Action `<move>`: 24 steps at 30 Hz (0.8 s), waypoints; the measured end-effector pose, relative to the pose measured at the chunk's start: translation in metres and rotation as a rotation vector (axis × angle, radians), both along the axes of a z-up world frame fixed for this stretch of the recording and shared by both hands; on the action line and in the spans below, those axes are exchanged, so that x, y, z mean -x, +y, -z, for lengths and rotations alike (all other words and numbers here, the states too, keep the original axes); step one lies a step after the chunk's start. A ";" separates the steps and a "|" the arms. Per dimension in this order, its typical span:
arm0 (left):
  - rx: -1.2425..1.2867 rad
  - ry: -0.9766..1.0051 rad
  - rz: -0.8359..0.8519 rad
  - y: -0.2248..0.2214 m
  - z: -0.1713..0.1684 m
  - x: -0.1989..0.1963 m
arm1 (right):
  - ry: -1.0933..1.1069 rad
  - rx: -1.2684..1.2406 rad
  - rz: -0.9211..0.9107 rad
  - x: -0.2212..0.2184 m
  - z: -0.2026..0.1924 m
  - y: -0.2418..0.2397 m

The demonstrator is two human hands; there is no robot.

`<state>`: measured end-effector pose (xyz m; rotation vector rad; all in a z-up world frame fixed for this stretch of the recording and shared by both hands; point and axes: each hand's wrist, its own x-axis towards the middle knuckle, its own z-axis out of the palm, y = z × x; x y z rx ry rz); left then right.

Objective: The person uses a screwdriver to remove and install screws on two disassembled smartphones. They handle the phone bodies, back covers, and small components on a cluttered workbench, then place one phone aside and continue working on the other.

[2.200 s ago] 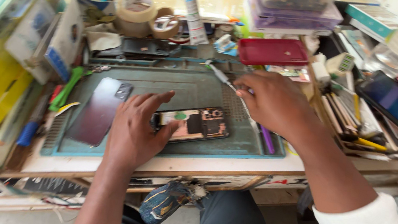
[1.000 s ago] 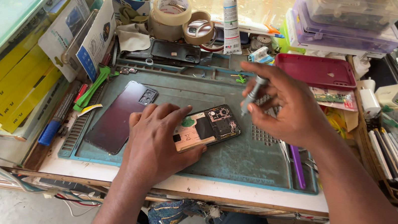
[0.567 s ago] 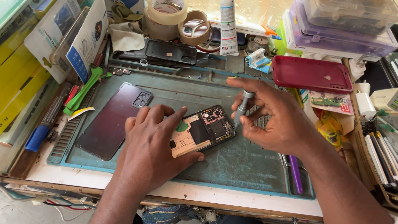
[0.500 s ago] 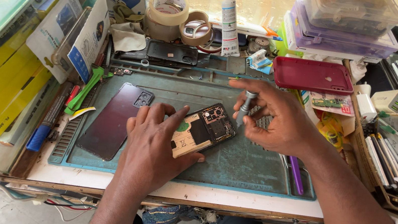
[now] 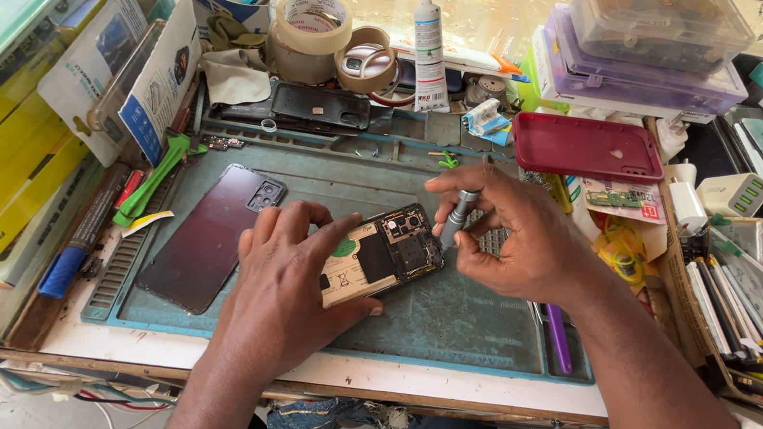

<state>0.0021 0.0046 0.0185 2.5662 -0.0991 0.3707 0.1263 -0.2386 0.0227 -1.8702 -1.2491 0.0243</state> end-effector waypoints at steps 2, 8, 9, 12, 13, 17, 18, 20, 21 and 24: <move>-0.010 0.020 -0.006 0.000 0.000 -0.001 | -0.032 0.002 0.004 0.000 -0.001 0.000; -0.028 0.069 -0.024 0.000 0.000 -0.001 | -0.077 0.020 0.032 0.000 -0.002 0.002; -0.033 0.073 -0.028 0.000 0.000 -0.001 | -0.078 0.025 0.035 0.001 -0.003 0.002; -0.056 0.078 -0.024 0.000 0.001 0.000 | -0.095 0.026 0.029 0.003 -0.005 0.003; -0.058 0.078 -0.025 0.000 0.001 -0.001 | -0.109 0.017 0.017 0.003 -0.006 0.003; -0.058 0.077 -0.025 0.001 0.002 -0.001 | -0.280 0.000 0.010 0.003 -0.007 0.002; -0.056 0.075 -0.025 0.001 0.002 -0.001 | -0.293 0.001 0.017 0.002 -0.007 0.002; -0.062 0.100 -0.032 0.000 0.001 -0.002 | -0.319 0.002 0.031 0.002 -0.004 0.002; -0.065 0.112 -0.035 0.000 0.001 -0.003 | -0.290 -0.004 0.041 0.001 -0.003 0.001; -0.070 0.108 -0.033 0.000 0.001 -0.003 | -0.167 -0.015 0.038 -0.003 0.002 -0.001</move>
